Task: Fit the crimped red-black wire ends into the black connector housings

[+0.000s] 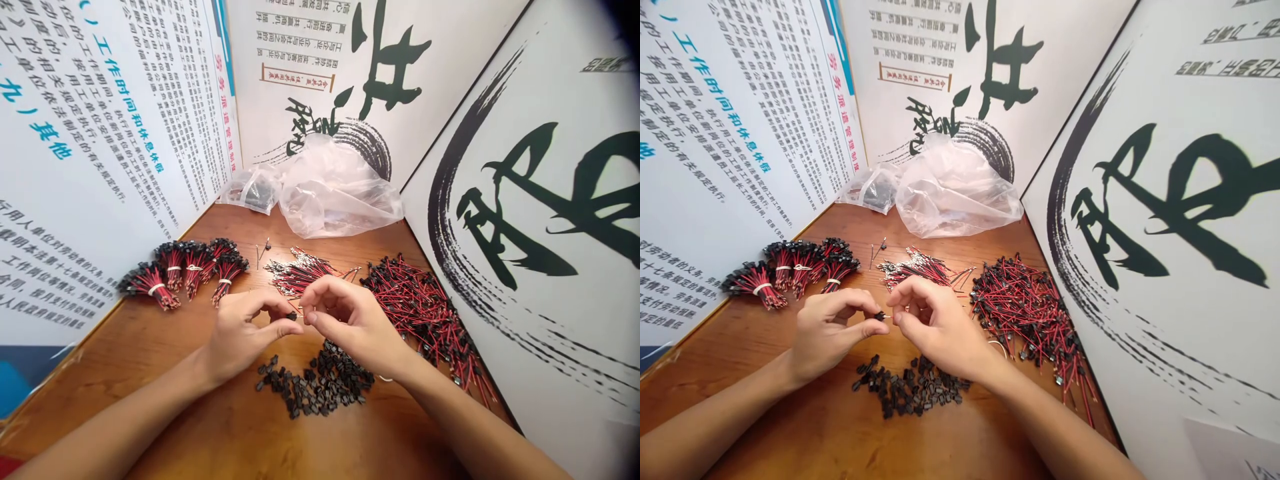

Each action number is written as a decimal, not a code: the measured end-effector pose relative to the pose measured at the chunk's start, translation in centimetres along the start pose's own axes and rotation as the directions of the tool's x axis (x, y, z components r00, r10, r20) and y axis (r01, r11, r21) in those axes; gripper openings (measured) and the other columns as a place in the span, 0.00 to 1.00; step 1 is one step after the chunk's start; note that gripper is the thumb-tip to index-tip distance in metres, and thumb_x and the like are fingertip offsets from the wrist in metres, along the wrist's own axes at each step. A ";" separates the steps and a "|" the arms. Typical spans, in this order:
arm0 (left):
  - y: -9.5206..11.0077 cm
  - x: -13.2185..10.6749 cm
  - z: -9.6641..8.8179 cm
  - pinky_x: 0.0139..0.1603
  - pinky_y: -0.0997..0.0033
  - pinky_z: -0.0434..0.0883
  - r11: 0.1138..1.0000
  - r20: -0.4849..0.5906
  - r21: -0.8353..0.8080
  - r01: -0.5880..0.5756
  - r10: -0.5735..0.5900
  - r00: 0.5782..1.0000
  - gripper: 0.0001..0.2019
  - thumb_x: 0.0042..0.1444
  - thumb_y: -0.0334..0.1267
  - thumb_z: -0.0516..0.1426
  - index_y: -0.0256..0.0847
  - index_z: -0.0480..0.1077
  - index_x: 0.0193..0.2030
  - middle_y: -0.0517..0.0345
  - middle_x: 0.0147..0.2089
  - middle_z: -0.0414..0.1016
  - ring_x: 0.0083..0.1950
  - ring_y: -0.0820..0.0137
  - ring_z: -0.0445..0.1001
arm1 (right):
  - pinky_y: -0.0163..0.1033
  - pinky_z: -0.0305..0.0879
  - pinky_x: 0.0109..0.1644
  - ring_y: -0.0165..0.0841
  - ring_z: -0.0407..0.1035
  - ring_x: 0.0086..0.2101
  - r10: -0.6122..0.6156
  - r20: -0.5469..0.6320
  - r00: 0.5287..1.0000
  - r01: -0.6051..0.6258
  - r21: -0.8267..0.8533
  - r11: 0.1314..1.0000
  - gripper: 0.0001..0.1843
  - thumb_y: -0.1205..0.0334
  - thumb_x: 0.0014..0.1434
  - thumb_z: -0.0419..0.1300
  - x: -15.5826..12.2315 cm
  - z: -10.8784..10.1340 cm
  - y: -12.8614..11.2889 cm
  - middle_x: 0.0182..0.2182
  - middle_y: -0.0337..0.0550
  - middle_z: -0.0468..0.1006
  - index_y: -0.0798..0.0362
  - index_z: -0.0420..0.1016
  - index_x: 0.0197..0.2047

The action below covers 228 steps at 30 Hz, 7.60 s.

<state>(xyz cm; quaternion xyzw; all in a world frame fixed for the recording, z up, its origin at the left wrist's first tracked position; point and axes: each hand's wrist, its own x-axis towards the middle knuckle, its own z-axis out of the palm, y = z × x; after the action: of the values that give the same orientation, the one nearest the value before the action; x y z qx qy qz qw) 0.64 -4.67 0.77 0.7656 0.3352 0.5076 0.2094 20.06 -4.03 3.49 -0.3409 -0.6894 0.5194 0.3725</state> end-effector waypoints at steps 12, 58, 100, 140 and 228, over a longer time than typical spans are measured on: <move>-0.1 -0.2 0.0 0.29 0.77 0.71 1.000 0.013 0.027 -0.008 0.007 1.000 0.08 0.53 0.38 0.67 0.38 0.74 0.33 0.59 0.28 0.78 0.27 0.75 0.74 | 0.34 0.59 0.28 0.27 0.63 0.27 -0.005 -0.011 1.000 0.005 -0.051 0.999 0.03 0.65 0.58 0.57 0.0 0.0 0.2 0.28 0.38 0.71 0.54 0.70 0.37; -0.5 0.2 0.1 0.26 0.77 0.70 0.934 -0.106 -0.208 0.291 -0.317 0.942 0.08 0.48 0.29 0.68 0.39 0.73 0.30 0.61 0.28 0.75 0.25 0.75 0.72 | 0.35 0.59 0.33 0.28 0.66 0.30 -0.093 -0.077 0.993 0.052 -0.420 0.906 0.03 0.65 0.63 0.56 0.8 -2.2 0.5 0.30 0.38 0.74 0.54 0.69 0.37; -1.2 0.8 0.1 0.32 0.72 0.72 0.595 0.174 -0.523 0.610 -0.626 0.760 0.06 0.53 0.32 0.63 0.36 0.72 0.37 0.54 0.30 0.78 0.30 0.70 0.75 | 0.34 0.59 0.36 0.29 0.67 0.30 0.072 0.170 0.983 0.077 -0.731 0.678 0.10 0.78 0.54 0.56 1.8 -4.1 3.9 0.30 0.40 0.77 0.55 0.74 0.34; -0.8 1.1 0.3 0.28 0.72 0.72 0.568 0.194 -0.516 0.641 -0.652 0.733 0.05 0.51 0.31 0.63 0.35 0.72 0.34 0.54 0.28 0.76 0.29 0.70 0.74 | 0.36 0.49 0.31 0.31 0.65 0.31 0.117 0.179 0.977 0.126 -0.925 0.359 0.04 0.70 0.54 0.56 2.4 -4.8 4.4 0.30 0.41 0.75 0.54 0.70 0.29; 0.1 0.3 1.4 0.31 0.70 0.75 0.570 0.238 -0.553 0.608 -0.591 0.770 0.08 0.50 0.32 0.66 0.34 0.70 0.30 0.55 0.25 0.78 0.26 0.70 0.76 | 0.35 0.66 0.27 0.29 0.71 0.24 0.061 -0.167 0.984 -0.053 0.052 0.997 0.08 0.61 0.54 0.62 1.1 1.4 2.3 0.22 0.39 0.76 0.54 0.69 0.27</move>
<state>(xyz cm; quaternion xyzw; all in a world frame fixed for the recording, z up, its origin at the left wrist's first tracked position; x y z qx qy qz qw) 2.01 -4.55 0.49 0.5052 0.3923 0.4748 0.6045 18.48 -3.25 1.16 -0.3942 -0.6329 0.5153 0.4225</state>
